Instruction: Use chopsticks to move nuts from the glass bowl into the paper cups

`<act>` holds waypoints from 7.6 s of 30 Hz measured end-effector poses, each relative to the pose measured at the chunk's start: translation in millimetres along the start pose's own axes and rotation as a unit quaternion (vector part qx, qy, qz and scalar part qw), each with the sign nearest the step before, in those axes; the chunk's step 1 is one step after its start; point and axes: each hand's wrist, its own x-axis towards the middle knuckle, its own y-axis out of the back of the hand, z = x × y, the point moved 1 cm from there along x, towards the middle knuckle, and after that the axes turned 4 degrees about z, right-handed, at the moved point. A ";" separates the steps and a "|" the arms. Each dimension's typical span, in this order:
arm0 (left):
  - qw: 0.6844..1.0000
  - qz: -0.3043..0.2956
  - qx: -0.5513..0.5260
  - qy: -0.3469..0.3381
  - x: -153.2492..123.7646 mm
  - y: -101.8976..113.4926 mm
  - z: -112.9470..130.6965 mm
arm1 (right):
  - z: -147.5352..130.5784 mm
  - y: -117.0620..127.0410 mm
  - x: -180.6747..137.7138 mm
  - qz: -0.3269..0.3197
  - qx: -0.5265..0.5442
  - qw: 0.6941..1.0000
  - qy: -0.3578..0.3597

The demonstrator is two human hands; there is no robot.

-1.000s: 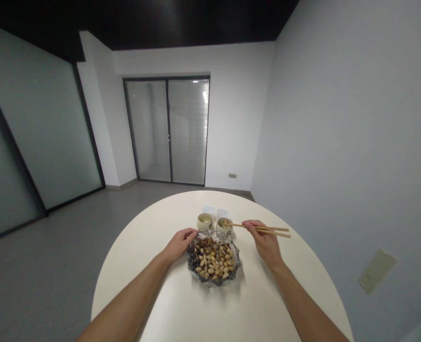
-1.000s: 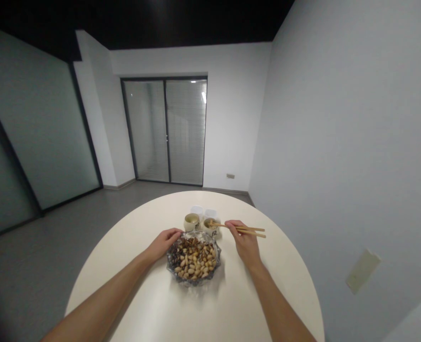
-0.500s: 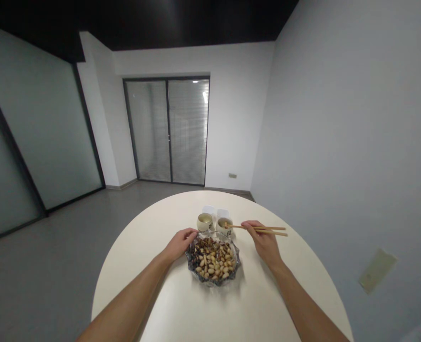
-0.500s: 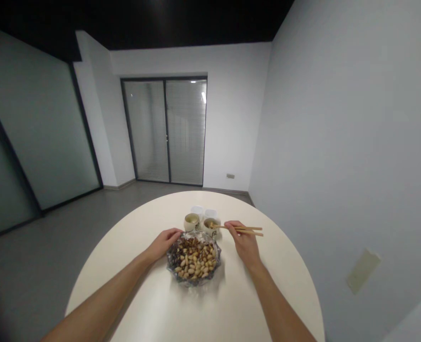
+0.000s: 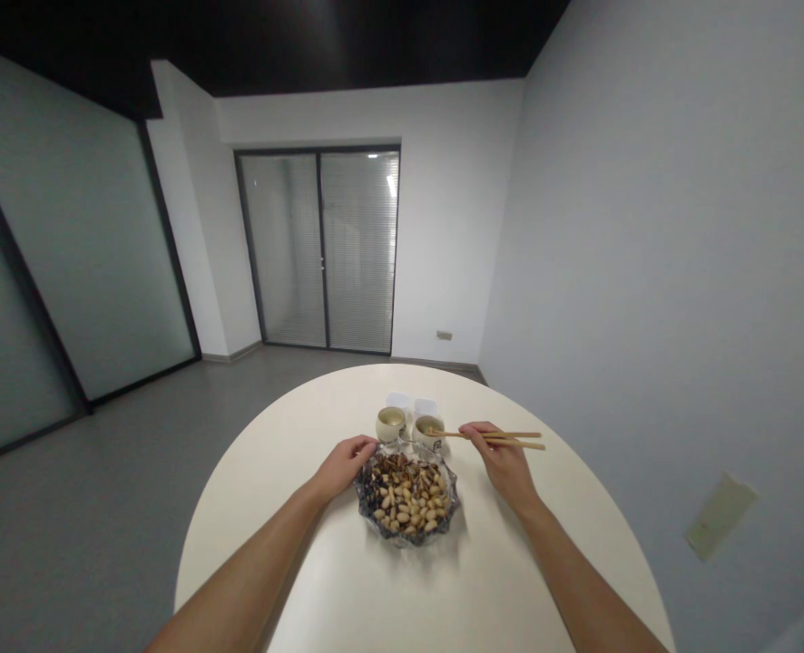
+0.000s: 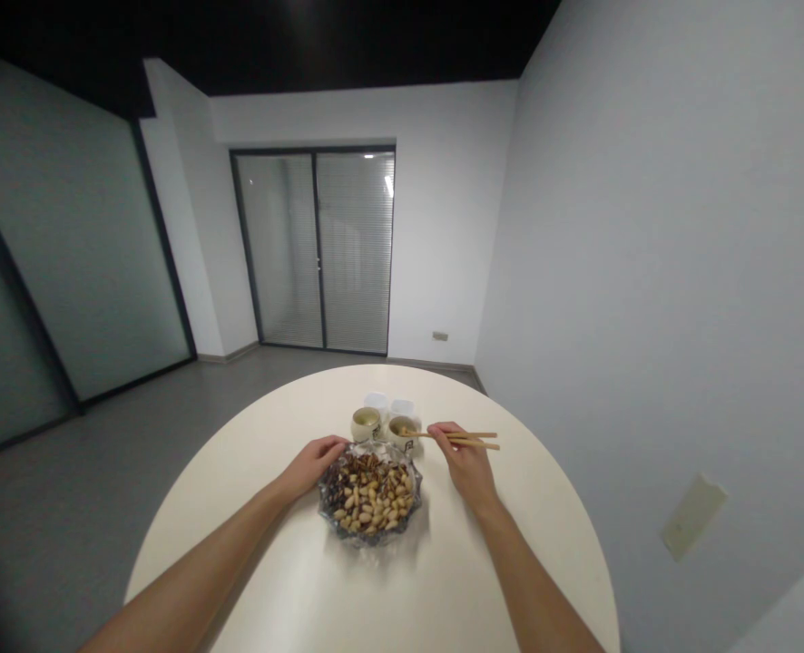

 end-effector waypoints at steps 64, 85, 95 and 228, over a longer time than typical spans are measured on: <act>1.000 0.002 -0.008 0.006 -0.1 0.8 2.2 | -17.1 -11.7 -7.8 -0.070 0.077 0.993 -0.058; 1.000 -0.002 -0.007 0.001 0.3 0.6 -0.6 | -18.0 -5.5 -7.1 -0.048 0.079 0.996 -0.004; 1.000 0.000 -0.007 0.002 0.2 0.7 -0.9 | -18.7 0.6 -6.4 0.007 0.053 0.998 0.023; 1.000 -0.001 -0.012 0.010 -0.6 0.0 2.9 | -4.0 3.5 -1.0 0.010 -0.028 1.000 0.004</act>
